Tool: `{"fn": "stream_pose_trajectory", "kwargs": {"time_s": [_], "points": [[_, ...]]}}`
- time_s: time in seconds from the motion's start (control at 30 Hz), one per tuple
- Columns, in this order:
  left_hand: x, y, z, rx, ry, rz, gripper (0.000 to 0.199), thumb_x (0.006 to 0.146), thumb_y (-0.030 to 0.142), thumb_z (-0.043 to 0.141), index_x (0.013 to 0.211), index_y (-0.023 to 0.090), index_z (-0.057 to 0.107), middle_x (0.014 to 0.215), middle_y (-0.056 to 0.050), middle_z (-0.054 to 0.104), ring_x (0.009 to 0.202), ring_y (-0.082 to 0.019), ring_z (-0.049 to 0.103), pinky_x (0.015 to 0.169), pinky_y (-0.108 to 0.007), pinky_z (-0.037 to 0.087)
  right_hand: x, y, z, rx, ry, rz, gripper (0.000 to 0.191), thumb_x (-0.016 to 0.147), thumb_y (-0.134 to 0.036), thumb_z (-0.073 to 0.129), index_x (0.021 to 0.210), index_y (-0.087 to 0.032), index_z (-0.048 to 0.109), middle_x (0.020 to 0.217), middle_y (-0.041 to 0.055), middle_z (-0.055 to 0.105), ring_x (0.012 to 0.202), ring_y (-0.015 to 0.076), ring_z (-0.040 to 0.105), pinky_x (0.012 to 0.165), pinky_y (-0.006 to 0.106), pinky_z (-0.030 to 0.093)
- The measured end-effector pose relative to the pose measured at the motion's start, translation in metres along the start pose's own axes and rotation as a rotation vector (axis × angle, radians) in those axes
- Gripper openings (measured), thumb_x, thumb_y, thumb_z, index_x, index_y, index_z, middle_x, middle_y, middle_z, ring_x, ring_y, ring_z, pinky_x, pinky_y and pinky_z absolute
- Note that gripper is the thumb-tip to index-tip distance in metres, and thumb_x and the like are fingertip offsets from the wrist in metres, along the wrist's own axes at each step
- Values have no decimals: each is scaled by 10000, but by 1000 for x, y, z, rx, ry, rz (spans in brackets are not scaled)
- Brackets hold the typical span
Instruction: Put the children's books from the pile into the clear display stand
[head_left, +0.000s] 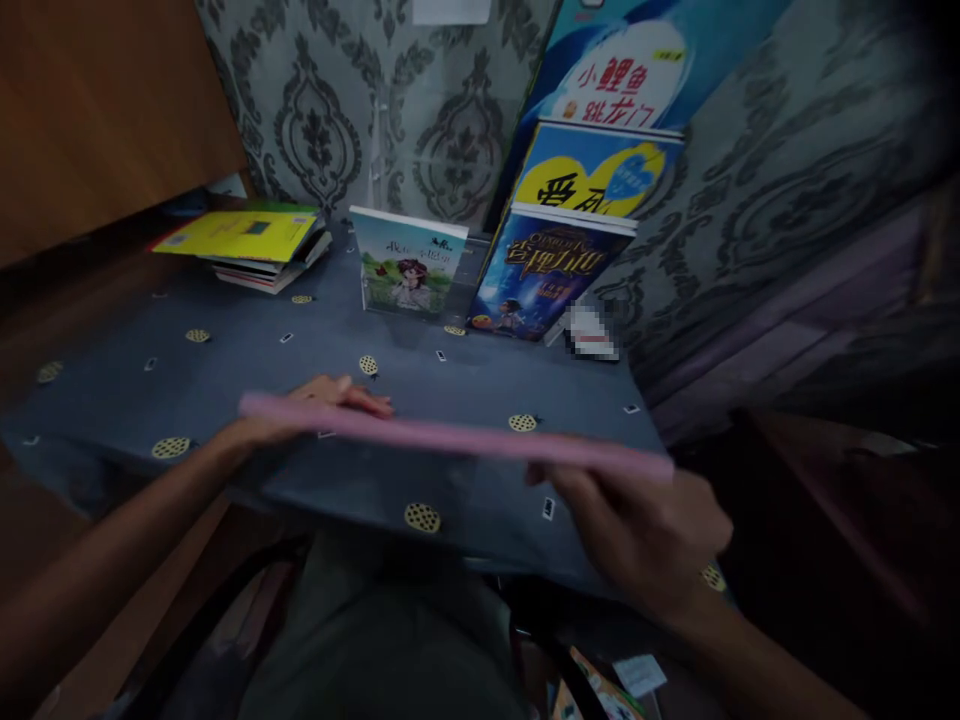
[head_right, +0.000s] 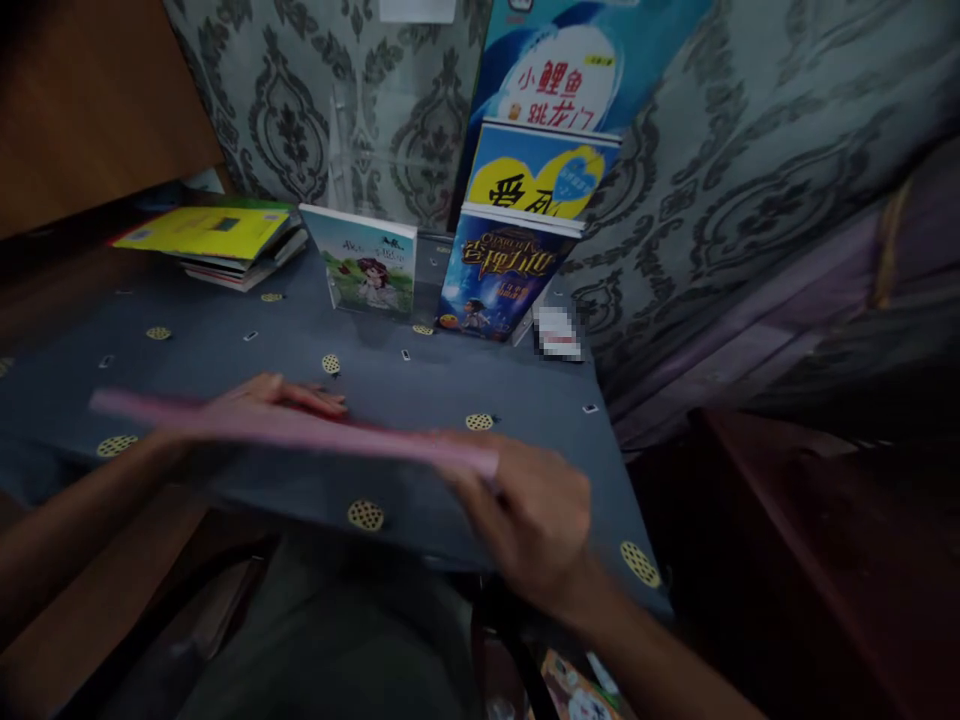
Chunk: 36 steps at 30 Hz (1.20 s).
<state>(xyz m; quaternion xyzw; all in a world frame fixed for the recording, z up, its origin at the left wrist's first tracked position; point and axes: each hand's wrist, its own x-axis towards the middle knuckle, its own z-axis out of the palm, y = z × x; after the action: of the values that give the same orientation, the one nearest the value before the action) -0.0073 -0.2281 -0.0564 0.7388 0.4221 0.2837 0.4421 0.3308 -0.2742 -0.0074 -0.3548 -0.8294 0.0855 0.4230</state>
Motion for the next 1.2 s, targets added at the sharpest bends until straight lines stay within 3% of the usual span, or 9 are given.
{"fn": "stream_pose_trajectory", "kwargs": {"time_s": [0.13, 0.27, 0.4, 0.63, 0.77, 0.87, 1.0, 1.1, 1.2], "points": [[-5, 7, 14, -478, 54, -116, 751, 885, 769, 479, 1305, 178, 676, 1251, -159, 734, 1221, -372, 653, 1043, -524, 516, 45, 15, 5, 227, 185, 295, 470, 968, -502, 606, 606, -203, 617, 515, -24, 596, 469, 105, 564, 467, 223, 456], [3, 26, 28, -541, 21, -224, 649, 865, 492, 722, 1430, 223, 550, 1276, -139, 726, 1125, -326, 708, 910, -434, 597, 71, 53, 22, 583, 116, 533, 460, 823, -592, 732, 633, -191, 611, 487, -50, 532, 375, 65, 412, 357, 205, 333], [13, 25, 32, -596, 33, -324, 753, 833, 485, 745, 1489, 264, 450, 1222, -136, 746, 975, -304, 759, 689, -343, 635, 79, 84, 43, 727, 49, 729, 471, 733, -585, 797, 602, -187, 583, 492, -57, 514, 371, 41, 347, 330, 191, 307], [19, 13, 29, -601, 54, -486, 797, 779, 498, 788, 1441, 235, 432, 1033, -113, 776, 841, -253, 769, 617, -297, 628, 76, 109, 72, 793, -41, 914, 426, 785, -482, 760, 577, -190, 530, 470, -60, 506, 371, 48, 386, 332, 180, 319], [22, 12, 19, -253, -1, -567, 771, 790, 589, 723, 1402, 224, 427, 683, 12, 706, 544, -195, 688, 446, -255, 521, 70, 120, 79, 534, -205, 872, 398, 877, -387, 674, 567, -202, 509, 415, -60, 498, 329, 71, 418, 356, 204, 314], [29, 15, 8, 268, 87, -454, 554, 880, 591, 572, 1281, 209, 545, 579, 35, 623, 483, -196, 619, 450, -273, 453, 67, 126, 77, 230, -329, 752, 372, 921, -312, 621, 582, -198, 521, 416, -47, 522, 364, 96, 495, 441, 223, 362], [50, 18, 3, 786, 195, -230, 355, 966, 466, 439, 1110, 216, 647, 845, -65, 723, 816, -269, 691, 707, -361, 514, 66, 126, 72, -177, -350, 629, 266, 909, -300, 646, 674, -180, 614, 615, 29, 685, 580, 165, 649, 573, 261, 413], [70, 13, 9, 861, 180, -93, 354, 986, 405, 411, 1164, 189, 628, 1124, -125, 707, 1042, -305, 653, 896, -443, 518, 65, 116, 76, -352, -323, 480, 200, 963, -309, 566, 898, -176, 701, 832, 86, 769, 765, 230, 716, 672, 303, 472], [84, 1, 17, 854, 174, -38, 352, 988, 344, 401, 1231, 167, 583, 1217, -156, 675, 1122, -314, 627, 969, -492, 509, 67, 98, 95, -238, -385, 160, 294, 1014, -323, 502, 1199, -162, 665, 1159, 140, 754, 1066, 269, 706, 900, 385, 530]]}}
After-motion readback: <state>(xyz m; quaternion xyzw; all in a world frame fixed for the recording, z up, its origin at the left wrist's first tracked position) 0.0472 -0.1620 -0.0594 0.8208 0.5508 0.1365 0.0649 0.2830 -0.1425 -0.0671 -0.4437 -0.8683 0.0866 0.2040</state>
